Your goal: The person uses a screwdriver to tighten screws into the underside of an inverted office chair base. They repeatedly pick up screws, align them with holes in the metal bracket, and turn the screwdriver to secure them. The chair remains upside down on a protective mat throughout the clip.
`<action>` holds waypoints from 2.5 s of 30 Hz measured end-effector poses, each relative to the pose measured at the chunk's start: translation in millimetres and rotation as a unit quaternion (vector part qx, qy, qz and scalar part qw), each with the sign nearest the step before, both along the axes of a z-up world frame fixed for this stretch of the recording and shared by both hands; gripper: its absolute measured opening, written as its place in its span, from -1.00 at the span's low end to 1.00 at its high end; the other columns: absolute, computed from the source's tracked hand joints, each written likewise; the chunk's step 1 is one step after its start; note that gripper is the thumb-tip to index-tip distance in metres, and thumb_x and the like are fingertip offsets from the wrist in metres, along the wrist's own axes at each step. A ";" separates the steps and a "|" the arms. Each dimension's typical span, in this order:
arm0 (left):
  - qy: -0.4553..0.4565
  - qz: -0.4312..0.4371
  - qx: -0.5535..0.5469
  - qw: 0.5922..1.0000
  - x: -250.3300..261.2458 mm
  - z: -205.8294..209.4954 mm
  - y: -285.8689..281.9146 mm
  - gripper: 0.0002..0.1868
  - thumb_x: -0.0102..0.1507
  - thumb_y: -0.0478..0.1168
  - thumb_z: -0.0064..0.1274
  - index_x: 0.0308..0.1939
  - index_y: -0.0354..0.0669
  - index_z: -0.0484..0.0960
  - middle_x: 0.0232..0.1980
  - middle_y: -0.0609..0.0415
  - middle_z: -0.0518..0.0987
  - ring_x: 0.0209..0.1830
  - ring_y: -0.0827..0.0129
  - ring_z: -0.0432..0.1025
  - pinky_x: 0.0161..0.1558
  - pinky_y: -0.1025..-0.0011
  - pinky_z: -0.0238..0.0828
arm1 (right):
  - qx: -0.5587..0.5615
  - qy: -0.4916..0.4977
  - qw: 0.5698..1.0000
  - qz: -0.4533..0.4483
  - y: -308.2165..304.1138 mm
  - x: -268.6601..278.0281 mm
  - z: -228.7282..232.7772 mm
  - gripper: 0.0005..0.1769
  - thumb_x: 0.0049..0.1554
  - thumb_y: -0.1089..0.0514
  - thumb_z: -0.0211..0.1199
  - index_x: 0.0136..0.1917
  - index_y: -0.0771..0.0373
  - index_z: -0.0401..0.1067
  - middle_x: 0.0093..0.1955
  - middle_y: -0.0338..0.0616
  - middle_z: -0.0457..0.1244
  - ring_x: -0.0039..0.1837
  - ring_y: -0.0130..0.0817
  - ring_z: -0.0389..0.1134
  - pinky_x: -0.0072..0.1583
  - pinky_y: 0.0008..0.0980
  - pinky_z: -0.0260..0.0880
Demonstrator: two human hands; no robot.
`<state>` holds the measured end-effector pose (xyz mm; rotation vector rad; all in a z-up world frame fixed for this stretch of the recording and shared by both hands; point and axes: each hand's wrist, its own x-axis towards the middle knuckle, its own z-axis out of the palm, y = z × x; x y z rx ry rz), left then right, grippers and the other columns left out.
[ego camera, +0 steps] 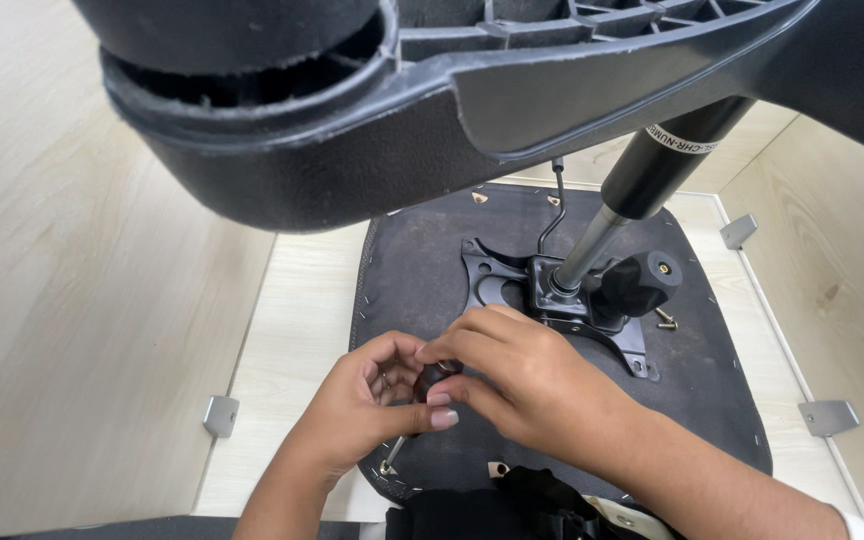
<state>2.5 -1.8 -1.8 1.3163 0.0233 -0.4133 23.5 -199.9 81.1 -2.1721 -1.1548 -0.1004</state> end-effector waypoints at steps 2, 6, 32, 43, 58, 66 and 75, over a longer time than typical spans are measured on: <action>0.028 0.010 0.022 0.999 0.4 -3.3 2.1 -0.44 -0.09 -0.37 0.42 -0.01 -0.35 0.66 -0.20 0.04 0.68 -0.15 0.34 0.60 0.00 0.35 0.64 | -0.019 0.015 1.000 -0.013 -0.7 0.2 2.0 -0.66 0.00 0.18 0.45 0.07 0.24 0.54 -0.09 -0.16 0.33 -0.06 -0.26 0.40 -0.03 -0.32 0.44; 0.023 -0.001 0.025 0.999 -1.6 -12.7 8.7 -0.49 0.00 -0.29 0.34 0.05 -0.31 0.71 -0.12 -0.03 0.77 -0.11 0.30 0.66 0.03 0.40 0.61 | 0.006 -0.002 0.999 0.034 -3.5 1.3 6.1 -0.49 -0.03 0.17 0.46 0.19 0.33 0.48 -0.03 -0.10 0.33 -0.02 -0.23 0.39 0.00 -0.30 0.43; 0.026 -0.022 -0.015 0.999 -4.8 -7.9 7.8 -0.51 0.04 -0.30 0.32 0.08 -0.23 0.66 -0.11 0.09 0.72 -0.07 0.44 0.61 0.02 0.46 0.58 | 0.034 -0.037 0.999 0.010 6.1 2.0 -1.3 -0.77 0.02 0.24 0.42 -0.04 0.30 0.53 -0.03 -0.14 0.39 0.03 -0.22 0.43 0.03 -0.31 0.46; 0.044 -0.032 0.014 0.998 -0.4 -9.5 10.5 -0.57 0.14 -0.27 0.28 0.09 -0.30 0.71 -0.14 0.03 0.71 -0.15 0.41 0.56 -0.02 0.39 0.49 | 0.049 -0.043 0.996 0.060 3.8 2.9 3.9 -0.68 0.02 0.30 0.34 0.08 0.34 0.50 0.09 -0.02 0.40 0.11 -0.15 0.46 0.10 -0.26 0.48; 0.043 -0.006 0.079 0.996 -4.0 -5.9 9.6 -0.54 0.09 -0.22 0.34 0.08 -0.25 0.74 -0.11 0.11 0.54 -0.18 0.37 0.48 -0.05 0.40 0.51 | 0.059 -0.013 0.998 0.025 7.3 -3.9 4.4 -0.66 0.04 0.25 0.36 0.11 0.30 0.52 0.11 -0.03 0.37 0.09 -0.16 0.44 0.06 -0.28 0.47; 0.009 -0.054 -0.004 0.999 -1.4 -10.8 5.5 -0.49 0.03 -0.31 0.35 0.05 -0.32 0.61 -0.13 0.08 0.66 -0.07 0.41 0.57 0.07 0.37 0.63 | -0.020 0.036 0.996 -0.076 10.8 0.1 -1.6 -0.62 -0.07 0.08 0.52 0.00 0.26 0.58 -0.14 -0.15 0.37 -0.08 -0.27 0.42 -0.07 -0.32 0.46; 0.037 -0.032 0.048 0.998 -3.5 -7.1 9.2 -0.46 -0.02 -0.26 0.37 0.06 -0.23 0.68 -0.10 0.07 0.72 -0.06 0.39 0.60 0.08 0.35 0.59 | 0.033 0.055 0.998 -0.012 5.2 3.4 -3.1 -0.70 0.03 0.24 0.37 0.07 0.30 0.55 -0.02 -0.16 0.39 -0.01 -0.34 0.50 -0.01 -0.43 0.55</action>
